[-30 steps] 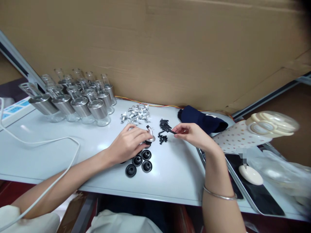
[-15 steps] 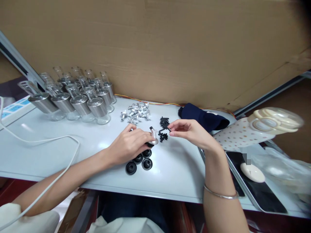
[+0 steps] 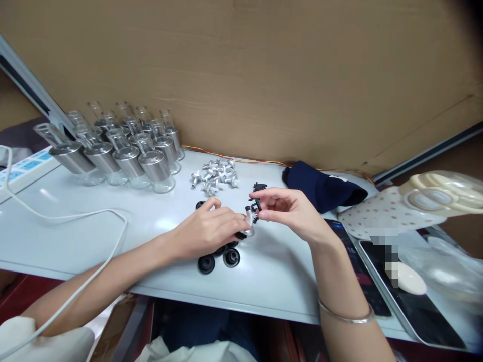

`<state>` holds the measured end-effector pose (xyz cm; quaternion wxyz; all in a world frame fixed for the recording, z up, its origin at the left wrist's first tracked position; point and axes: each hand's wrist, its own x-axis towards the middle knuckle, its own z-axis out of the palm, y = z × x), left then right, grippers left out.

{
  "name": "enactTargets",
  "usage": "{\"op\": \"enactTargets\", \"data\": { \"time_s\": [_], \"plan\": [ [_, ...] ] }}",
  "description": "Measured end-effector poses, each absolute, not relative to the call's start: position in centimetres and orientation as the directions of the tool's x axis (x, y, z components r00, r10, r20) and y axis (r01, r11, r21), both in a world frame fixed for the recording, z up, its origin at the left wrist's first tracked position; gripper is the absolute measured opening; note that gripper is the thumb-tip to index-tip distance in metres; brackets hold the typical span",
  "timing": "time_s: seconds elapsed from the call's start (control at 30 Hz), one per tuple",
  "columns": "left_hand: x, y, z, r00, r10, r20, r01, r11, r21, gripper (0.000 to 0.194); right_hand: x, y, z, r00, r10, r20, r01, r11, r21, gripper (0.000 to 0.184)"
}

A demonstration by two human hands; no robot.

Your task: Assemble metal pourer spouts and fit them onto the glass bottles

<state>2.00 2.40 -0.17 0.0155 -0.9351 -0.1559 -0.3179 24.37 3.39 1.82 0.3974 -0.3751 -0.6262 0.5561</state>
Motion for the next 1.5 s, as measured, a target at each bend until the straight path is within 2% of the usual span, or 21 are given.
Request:
{"op": "enactTargets", "data": {
  "time_s": [0.13,0.5,0.67,0.83,1.07,1.2,1.5],
  "plan": [
    [2.1,2.4,-0.3,0.751,0.24,0.616,0.289,-0.957,0.021,0.011,24.2,3.5,1.8,-0.43,0.9,0.07,0.007,0.081,-0.997,0.028],
    [1.9,2.9,-0.5,0.771,0.246,0.587,0.274,-0.961,0.043,0.011,24.0,3.7,1.3,-0.451,0.892,0.024,0.039,0.047,-0.998,0.028],
    [1.8,3.1,-0.5,0.767,0.285,0.575,0.258,-0.957,0.13,0.012,24.1,3.9,1.1,-0.46,0.888,0.014,0.006,0.018,-1.0,0.029],
    [1.7,3.1,-0.5,0.766,0.36,0.533,0.218,-0.925,0.312,0.015,24.2,4.1,0.6,-0.485,0.874,0.015,-0.082,-0.028,-0.996,0.032],
    [1.4,3.2,0.0,0.739,0.42,0.527,0.146,-0.863,0.483,0.02,23.9,3.9,0.0,-0.546,0.832,0.102,-0.272,-0.061,-0.96,0.027],
    [1.2,3.3,0.2,0.747,0.425,0.512,0.122,-0.844,0.522,0.022,24.0,3.7,0.2,-0.615,0.786,0.056,-0.262,-0.137,-0.955,0.033],
    [1.2,3.3,0.6,0.775,0.412,0.48,0.059,-0.803,0.593,0.025,24.2,3.2,0.8,-0.71,0.704,-0.023,-0.278,-0.31,-0.909,0.032]
  ]
}}
